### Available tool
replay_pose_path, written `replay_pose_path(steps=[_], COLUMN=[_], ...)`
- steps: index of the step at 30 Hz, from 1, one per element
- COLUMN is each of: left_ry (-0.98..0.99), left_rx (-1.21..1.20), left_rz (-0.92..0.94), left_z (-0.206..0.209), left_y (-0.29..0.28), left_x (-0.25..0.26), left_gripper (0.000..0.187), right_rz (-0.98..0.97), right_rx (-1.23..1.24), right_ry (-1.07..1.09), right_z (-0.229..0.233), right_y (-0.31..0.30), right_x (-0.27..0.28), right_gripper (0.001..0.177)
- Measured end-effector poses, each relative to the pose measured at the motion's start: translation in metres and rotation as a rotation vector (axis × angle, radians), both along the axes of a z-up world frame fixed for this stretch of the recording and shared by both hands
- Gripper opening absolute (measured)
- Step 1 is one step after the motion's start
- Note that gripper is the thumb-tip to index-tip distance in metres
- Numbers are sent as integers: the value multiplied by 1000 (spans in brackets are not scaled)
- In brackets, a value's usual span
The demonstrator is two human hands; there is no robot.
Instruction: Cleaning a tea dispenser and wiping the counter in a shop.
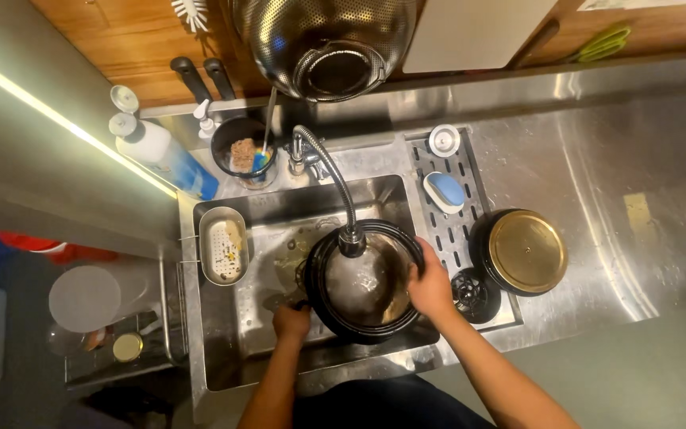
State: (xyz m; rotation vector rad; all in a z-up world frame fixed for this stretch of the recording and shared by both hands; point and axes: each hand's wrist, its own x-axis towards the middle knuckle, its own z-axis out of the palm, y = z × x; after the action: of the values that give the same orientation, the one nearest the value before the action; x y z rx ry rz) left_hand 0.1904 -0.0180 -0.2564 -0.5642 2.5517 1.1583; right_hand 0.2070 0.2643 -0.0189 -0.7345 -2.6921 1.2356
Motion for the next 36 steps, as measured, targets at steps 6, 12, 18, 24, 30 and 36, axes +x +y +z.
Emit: replay_pose_path(steps=[6,12,18,24,30,36], left_ry=[-47,-35,-142,-150,-411,-527], left_rx=[210,-12,-99,182,856,918], left_rz=[-220,-160,-126,210,274,286], left_z=[-84,-47,-49,-10,-34,56], left_y=[-63,-66,-78,-44,-6,13], left_x=[5,14,9,22,43,33], left_gripper=[36,35,49,54,55,64], right_rz=[7,14,-13,6,17,8], right_rx=[-16,-7,4,10,7,-3], right_ry=[14,26,-32,23,38,55], right_z=[4,-3,2,-9,-17,-16], right_y=[-4,-2,-6,-1,3,3], right_x=[0,-5,-7,-2,1,1], right_gripper=[54,54,54,53,54,54])
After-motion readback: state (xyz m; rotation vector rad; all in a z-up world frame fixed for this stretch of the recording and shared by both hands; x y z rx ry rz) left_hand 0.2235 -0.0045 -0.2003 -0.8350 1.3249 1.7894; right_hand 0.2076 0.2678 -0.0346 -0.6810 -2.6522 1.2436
